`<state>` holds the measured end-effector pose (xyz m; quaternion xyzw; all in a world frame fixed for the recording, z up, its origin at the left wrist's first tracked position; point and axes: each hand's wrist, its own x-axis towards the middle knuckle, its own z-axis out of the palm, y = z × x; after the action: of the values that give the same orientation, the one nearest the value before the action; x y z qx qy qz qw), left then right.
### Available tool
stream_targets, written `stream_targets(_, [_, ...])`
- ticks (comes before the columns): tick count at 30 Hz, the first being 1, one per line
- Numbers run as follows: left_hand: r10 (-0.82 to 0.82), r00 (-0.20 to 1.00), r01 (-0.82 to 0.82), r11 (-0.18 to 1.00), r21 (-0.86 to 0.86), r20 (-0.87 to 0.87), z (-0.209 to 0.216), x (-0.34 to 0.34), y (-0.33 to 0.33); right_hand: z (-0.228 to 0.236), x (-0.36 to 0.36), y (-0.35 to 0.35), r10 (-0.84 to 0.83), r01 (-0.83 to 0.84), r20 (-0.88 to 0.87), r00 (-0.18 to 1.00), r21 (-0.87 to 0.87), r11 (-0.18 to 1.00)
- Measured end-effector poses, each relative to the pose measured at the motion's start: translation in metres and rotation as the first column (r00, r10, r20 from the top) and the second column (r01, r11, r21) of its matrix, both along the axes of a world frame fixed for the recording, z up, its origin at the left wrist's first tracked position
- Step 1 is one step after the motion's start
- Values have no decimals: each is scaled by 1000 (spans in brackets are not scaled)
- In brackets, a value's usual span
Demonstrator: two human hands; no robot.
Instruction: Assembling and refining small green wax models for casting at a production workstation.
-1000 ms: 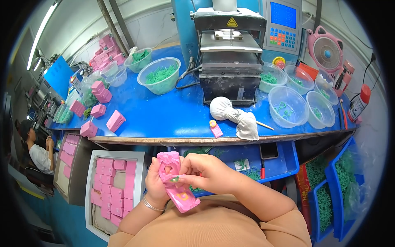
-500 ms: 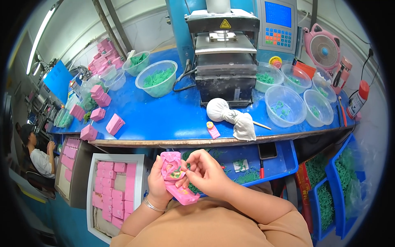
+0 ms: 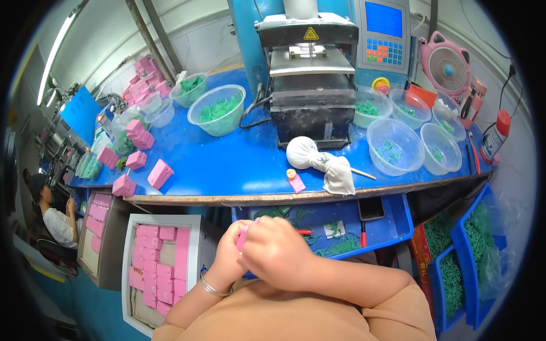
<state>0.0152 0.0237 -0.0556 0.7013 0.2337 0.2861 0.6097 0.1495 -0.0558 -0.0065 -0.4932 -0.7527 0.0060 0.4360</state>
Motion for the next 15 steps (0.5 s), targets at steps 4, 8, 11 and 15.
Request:
stream_targets(4, [57, 996, -59, 998, 34, 66, -5, -2, -4, 2, -4, 1, -64, 58, 57, 996, 107, 993])
stream_targets(8, [6, 976, 100, 871, -480, 216, 9, -8, 0, 1, 14, 2, -93, 97, -257, 962, 2, 995])
stream_targets(11, [-13, 967, 138, 864, -483, 253, 7, -14, -2, -1, 15, 3, 58, -75, -202, 978, -79, 994])
stream_targets(15, [2, 981, 99, 857, -506, 196, 14, -13, -10, -8, 11, 3, 126, -137, -116, 985, -99, 986])
